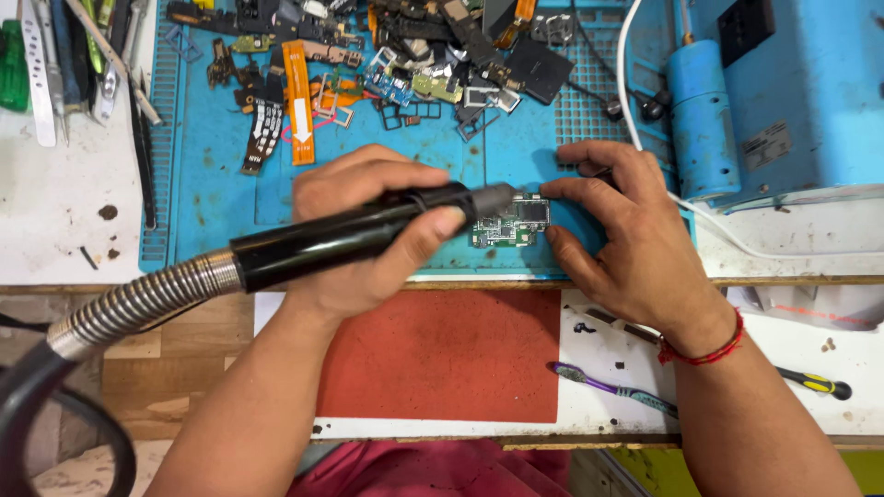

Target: The person uses a heat gun to heat various components on a circuit board and manipulates the board by hand on a blue mat.

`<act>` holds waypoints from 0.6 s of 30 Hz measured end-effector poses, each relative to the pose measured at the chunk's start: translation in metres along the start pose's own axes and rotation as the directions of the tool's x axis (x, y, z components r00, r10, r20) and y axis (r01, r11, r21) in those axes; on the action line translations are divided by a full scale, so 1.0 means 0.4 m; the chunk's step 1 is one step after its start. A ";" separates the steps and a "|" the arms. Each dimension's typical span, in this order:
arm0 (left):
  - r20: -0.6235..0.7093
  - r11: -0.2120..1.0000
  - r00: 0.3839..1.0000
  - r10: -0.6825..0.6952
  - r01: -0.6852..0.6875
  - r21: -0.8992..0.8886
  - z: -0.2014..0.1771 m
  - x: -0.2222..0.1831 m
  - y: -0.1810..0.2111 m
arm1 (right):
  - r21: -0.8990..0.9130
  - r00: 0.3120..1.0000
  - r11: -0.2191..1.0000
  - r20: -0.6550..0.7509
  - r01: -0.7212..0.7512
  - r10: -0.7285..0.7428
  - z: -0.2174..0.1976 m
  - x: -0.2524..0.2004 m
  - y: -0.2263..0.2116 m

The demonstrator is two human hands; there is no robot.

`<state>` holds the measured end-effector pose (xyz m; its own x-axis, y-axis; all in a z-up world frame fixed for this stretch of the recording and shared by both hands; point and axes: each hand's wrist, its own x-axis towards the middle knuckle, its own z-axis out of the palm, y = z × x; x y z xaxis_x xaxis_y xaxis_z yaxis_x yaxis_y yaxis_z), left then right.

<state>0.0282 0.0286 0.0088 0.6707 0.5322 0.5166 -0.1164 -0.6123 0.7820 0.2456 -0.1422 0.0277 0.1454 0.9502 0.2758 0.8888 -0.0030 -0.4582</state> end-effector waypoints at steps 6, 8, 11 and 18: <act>0.081 0.991 0.997 0.009 0.002 -0.132 -0.003 0.000 -0.001 | -0.004 1.000 1.000 -0.007 0.003 -0.003 -0.002 0.001 -0.003; 0.071 0.984 0.997 0.000 0.012 -0.175 0.001 0.006 -0.003 | 0.035 1.000 0.999 0.000 -0.001 0.001 -0.003 0.003 -0.004; 0.069 0.989 0.997 0.025 -0.014 -0.150 -0.001 0.006 -0.001 | 0.020 1.000 1.000 0.011 0.014 -0.014 -0.005 0.003 -0.004; 0.136 0.972 0.989 0.051 -0.018 -0.235 -0.014 0.007 0.008 | 0.032 1.000 0.999 0.016 -0.017 0.016 -0.004 0.004 -0.003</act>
<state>0.0255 0.0314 0.0146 0.7572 0.4161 0.5034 -0.2971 -0.4670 0.8329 0.2455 -0.1413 0.0299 0.1526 0.9549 0.2545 0.8721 -0.0089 -0.4893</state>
